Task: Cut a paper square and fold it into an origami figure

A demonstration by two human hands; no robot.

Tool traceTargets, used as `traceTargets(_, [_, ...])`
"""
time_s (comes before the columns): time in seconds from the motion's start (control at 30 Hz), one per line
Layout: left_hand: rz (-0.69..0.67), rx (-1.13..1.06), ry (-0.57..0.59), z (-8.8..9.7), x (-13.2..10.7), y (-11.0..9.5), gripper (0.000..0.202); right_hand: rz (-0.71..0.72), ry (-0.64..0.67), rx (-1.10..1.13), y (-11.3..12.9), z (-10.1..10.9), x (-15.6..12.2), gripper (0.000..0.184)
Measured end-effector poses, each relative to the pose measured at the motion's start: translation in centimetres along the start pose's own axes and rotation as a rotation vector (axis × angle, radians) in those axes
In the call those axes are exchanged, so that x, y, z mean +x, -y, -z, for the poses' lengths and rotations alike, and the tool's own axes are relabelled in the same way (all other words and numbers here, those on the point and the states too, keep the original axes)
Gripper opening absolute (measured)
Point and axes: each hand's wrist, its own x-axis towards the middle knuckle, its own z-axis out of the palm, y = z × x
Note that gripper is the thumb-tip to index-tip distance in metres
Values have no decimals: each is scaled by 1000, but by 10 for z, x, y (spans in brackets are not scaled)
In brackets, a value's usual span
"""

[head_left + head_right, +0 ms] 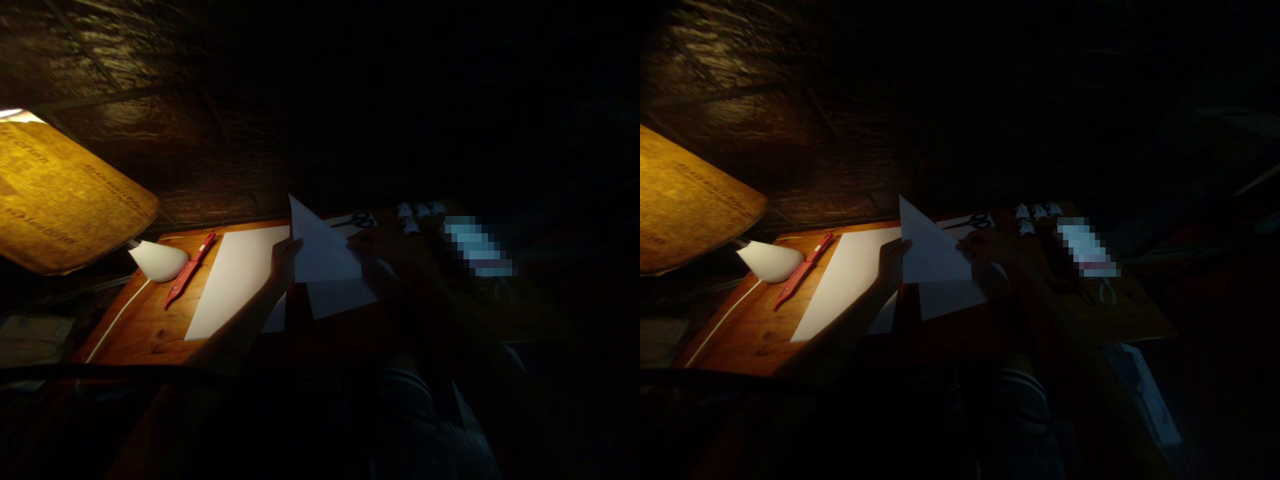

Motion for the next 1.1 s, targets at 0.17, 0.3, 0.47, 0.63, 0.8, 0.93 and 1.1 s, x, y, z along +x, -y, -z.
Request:
traceTargets(0.17, [-40, 34, 9, 3, 3, 5, 44, 77, -75, 31, -3, 2, 4, 29])
traceTargets(0.3, [-65, 80, 21, 4, 5, 10, 41, 114, -150, 104, -7, 2, 8, 28])
traceTargets(0.47, [-57, 135, 53, 5, 6, 12, 43, 125, -190, 148, -9, 7, 10, 32])
traceTargets(0.63, [-47, 178, 70, 6, 8, 16, 48, 115, -194, 132, -13, 8, 10, 34])
traceTargets(0.8, [6, 286, 95, 9, 12, 19, 52, 48, -222, 80, -18, 6, 10, 29])
traceTargets(0.93, [7, 296, 87, 10, 14, 14, 48, 22, -249, 45, -23, 8, 9, 21])
traceTargets(1.1, [-45, 326, 47, 9, 16, 13, 29, 54, -186, -45, -28, 13, 9, 17])
